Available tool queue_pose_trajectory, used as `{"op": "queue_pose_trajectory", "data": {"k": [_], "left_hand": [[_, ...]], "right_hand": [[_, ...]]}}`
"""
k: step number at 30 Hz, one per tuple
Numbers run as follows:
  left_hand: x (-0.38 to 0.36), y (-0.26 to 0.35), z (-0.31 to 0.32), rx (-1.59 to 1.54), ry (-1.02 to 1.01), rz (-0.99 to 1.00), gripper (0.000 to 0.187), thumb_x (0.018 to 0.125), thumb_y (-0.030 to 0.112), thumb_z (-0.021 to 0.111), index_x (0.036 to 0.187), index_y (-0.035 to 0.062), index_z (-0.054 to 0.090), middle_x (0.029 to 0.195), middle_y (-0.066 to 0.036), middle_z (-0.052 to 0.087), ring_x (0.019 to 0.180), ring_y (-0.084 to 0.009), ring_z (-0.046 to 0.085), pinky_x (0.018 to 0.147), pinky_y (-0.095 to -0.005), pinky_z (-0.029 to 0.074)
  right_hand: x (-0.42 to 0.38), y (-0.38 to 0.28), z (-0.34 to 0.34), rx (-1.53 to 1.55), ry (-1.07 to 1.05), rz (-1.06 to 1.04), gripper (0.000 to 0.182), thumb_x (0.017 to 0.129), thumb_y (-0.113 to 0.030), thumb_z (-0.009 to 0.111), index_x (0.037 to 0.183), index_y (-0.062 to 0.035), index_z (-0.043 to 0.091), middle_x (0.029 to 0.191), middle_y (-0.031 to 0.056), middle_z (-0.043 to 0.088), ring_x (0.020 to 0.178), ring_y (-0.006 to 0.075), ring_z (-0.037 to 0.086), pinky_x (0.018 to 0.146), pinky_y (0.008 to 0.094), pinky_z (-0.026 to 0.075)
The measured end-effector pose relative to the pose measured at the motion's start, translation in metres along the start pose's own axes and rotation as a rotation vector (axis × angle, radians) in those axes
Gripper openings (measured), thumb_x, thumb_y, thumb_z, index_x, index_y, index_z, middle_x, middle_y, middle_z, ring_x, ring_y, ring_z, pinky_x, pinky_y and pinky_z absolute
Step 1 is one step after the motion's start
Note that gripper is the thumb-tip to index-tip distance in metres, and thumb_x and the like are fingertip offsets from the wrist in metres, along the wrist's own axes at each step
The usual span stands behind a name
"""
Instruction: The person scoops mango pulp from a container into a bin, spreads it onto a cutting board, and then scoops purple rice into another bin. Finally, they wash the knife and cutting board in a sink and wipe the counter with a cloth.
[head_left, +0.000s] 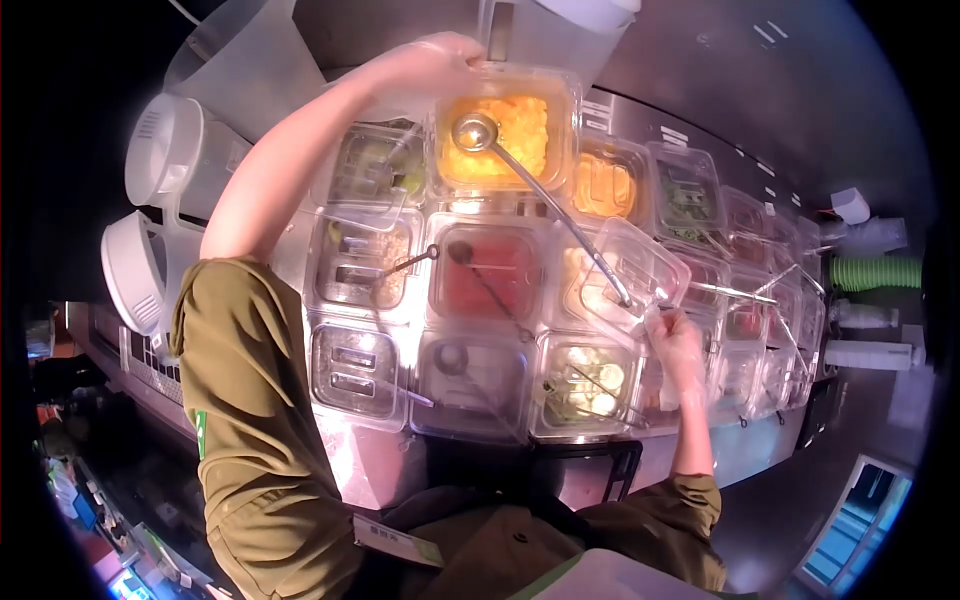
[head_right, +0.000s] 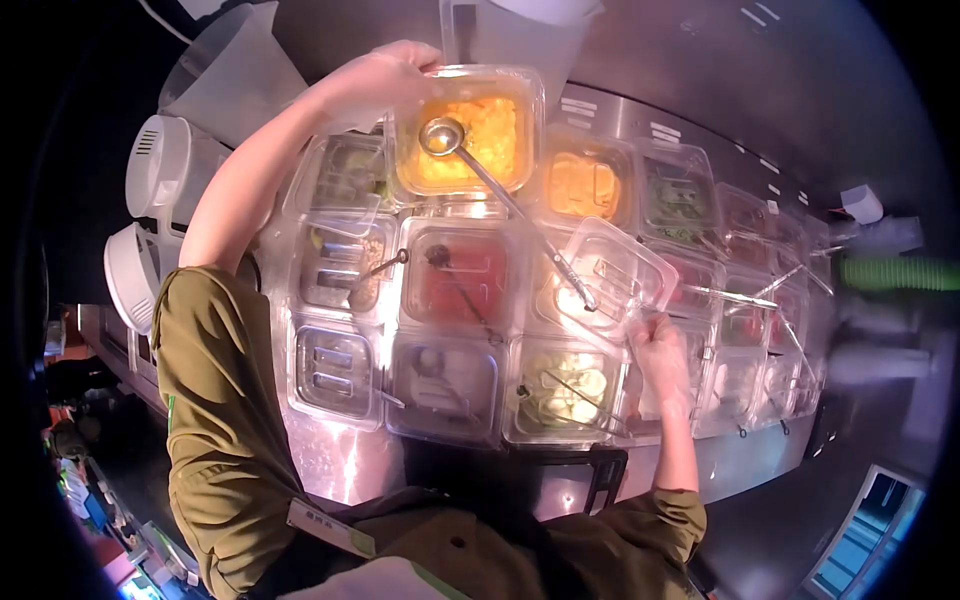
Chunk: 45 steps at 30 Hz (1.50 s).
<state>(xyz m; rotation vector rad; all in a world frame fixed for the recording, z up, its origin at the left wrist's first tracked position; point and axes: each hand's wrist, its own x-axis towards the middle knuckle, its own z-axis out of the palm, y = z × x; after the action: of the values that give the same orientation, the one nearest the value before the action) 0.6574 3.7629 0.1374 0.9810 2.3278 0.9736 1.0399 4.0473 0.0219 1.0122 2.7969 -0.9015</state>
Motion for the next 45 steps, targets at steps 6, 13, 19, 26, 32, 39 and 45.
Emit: {"op": "queue_pose_trajectory", "data": {"k": [6, 13, 19, 26, 32, 39, 45], "left_hand": [[-0.036, 0.024, -0.021, -0.105, 0.225, -0.052, 0.022, 0.080, 0.014, 0.058, 0.067, 0.0089, 0.041, 0.060, 0.004, 0.040, 0.057, -0.0071, 0.038, 0.053, -0.0261, 0.034], [-0.186, 0.032, 0.010, -0.335, 0.373, -0.205, 0.022, 0.085, 0.021, 0.052, 0.084, -0.0005, 0.056, 0.068, -0.004, 0.053, 0.068, -0.0142, 0.050, 0.059, -0.0313, 0.040], [-0.380, 0.038, 0.104, -0.769, 0.732, -0.507, 0.027, 0.087, 0.015, 0.061, 0.109, 0.0008, 0.054, 0.089, 0.000, 0.057, 0.075, -0.0098, 0.055, 0.070, -0.0224, 0.048], [-0.596, 0.009, 0.163, -1.132, 1.397, -0.264, 0.031, 0.086, 0.004, 0.052, 0.116, -0.0009, 0.052, 0.092, 0.001, 0.056, 0.080, -0.0060, 0.050, 0.070, -0.0185, 0.041], [-0.753, -0.062, 0.148, -0.870, 2.107, -0.224, 0.019, 0.089, 0.007, 0.044, 0.107, 0.0046, 0.049, 0.089, 0.000, 0.051, 0.078, -0.0084, 0.049, 0.070, -0.0249, 0.044], [-0.942, -0.165, 0.083, -0.809, 2.372, -0.171, 0.045, 0.091, 0.017, 0.053, 0.133, 0.0082, 0.038, 0.117, -0.006, 0.056, 0.100, -0.0157, 0.055, 0.087, -0.0274, 0.044], [-1.100, -0.292, -0.017, -0.908, 2.118, -0.502, 0.038, 0.086, 0.014, 0.051, 0.123, 0.0072, 0.050, 0.102, -0.008, 0.060, 0.091, -0.0161, 0.056, 0.080, -0.0292, 0.045]], "right_hand": [[-0.001, 0.001, -0.008, -0.317, 0.157, -0.202, 0.030, 0.080, -0.026, 0.064, 0.091, 0.0012, 0.058, 0.075, 0.0162, 0.061, 0.069, 0.0265, 0.059, 0.063, 0.0346, 0.047], [-0.094, -0.135, -0.041, 0.484, -0.197, -0.348, 0.110, 0.061, -0.034, 0.083, 0.144, -0.0076, 0.017, 0.101, 0.0066, 0.048, 0.083, 0.0172, 0.051, 0.073, 0.0284, 0.046], [-0.153, -0.218, 0.025, 0.142, 0.213, -0.965, 0.049, 0.082, -0.024, 0.066, 0.123, -0.0053, 0.046, 0.085, 0.0019, 0.052, 0.075, 0.0108, 0.049, 0.066, 0.0244, 0.043], [-0.304, -0.362, 0.110, 0.538, -1.305, -0.820, 0.026, 0.088, -0.026, 0.059, 0.086, -0.0008, 0.060, 0.073, -0.0012, 0.055, 0.064, 0.0062, 0.047, 0.057, 0.0251, 0.039], [-0.491, -0.470, 0.254, 0.492, -0.974, -1.813, 0.011, 0.088, -0.006, 0.047, 0.094, 0.0014, 0.053, 0.077, 0.0156, 0.053, 0.071, 0.0331, 0.054, 0.064, 0.0379, 0.044], [-0.732, -0.594, 0.429, 0.505, -0.907, -1.869, 0.017, 0.083, -0.003, 0.050, 0.100, 0.0004, 0.052, 0.091, 0.0201, 0.056, 0.087, 0.0378, 0.055, 0.075, 0.0412, 0.046], [-0.783, -0.741, 0.583, 0.409, -1.376, -2.098, 0.012, 0.086, -0.013, 0.050, 0.094, -0.0046, 0.053, 0.081, 0.0110, 0.052, 0.074, 0.0268, 0.050, 0.065, 0.0339, 0.042]]}}
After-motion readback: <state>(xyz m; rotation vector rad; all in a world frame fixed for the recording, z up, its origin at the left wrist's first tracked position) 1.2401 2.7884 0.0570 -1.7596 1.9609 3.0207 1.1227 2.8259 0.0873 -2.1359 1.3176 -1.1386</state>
